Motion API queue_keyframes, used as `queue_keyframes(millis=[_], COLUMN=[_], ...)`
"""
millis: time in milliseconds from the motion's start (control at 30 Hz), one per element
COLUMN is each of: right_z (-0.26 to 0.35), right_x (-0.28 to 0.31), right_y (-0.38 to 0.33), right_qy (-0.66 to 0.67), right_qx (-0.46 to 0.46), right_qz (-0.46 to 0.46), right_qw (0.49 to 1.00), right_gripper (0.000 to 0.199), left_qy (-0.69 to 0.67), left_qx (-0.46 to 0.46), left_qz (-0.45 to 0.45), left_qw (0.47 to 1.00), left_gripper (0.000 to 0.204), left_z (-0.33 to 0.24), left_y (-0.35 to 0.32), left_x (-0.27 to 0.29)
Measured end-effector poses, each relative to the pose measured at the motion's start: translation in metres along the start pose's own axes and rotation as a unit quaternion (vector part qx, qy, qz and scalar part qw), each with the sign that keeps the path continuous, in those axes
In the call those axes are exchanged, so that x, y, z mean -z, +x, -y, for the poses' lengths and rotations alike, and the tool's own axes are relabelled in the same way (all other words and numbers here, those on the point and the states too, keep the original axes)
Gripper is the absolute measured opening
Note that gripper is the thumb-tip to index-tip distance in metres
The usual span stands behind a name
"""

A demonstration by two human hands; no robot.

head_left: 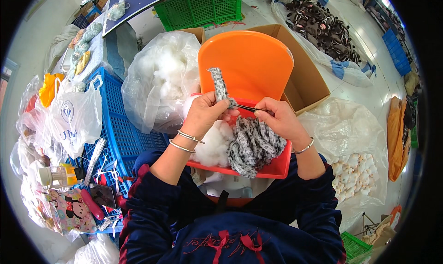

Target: The person retrieves a grey plush toy from a plastic bag and places it in a red tray. They then use a crochet hook to stuff white filling into the toy, repeatedly inserting the hook and pulling in more material.

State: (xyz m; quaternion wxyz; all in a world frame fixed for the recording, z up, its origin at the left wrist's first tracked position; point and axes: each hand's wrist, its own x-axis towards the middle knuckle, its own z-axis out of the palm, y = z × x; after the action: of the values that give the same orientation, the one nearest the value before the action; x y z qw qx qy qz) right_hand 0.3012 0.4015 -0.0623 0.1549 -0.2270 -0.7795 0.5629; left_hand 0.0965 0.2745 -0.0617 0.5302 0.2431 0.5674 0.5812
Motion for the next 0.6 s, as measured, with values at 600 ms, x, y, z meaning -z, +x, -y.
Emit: queue_keyframes(millis=[600], right_z=[-0.0057], right_x=[0.0024], right_y=[-0.0003], right_qy=[-0.027], right_qx=[0.02], right_qz=[-0.006], right_qw=[0.999], right_gripper=[0.01], left_qy=[0.043], left_qx=[-0.022], left_qz=[0.027], left_qw=[0.998], left_gripper=[0.018], left_z=[-0.0053], left_y=[-0.0023], left_x=[0.0039])
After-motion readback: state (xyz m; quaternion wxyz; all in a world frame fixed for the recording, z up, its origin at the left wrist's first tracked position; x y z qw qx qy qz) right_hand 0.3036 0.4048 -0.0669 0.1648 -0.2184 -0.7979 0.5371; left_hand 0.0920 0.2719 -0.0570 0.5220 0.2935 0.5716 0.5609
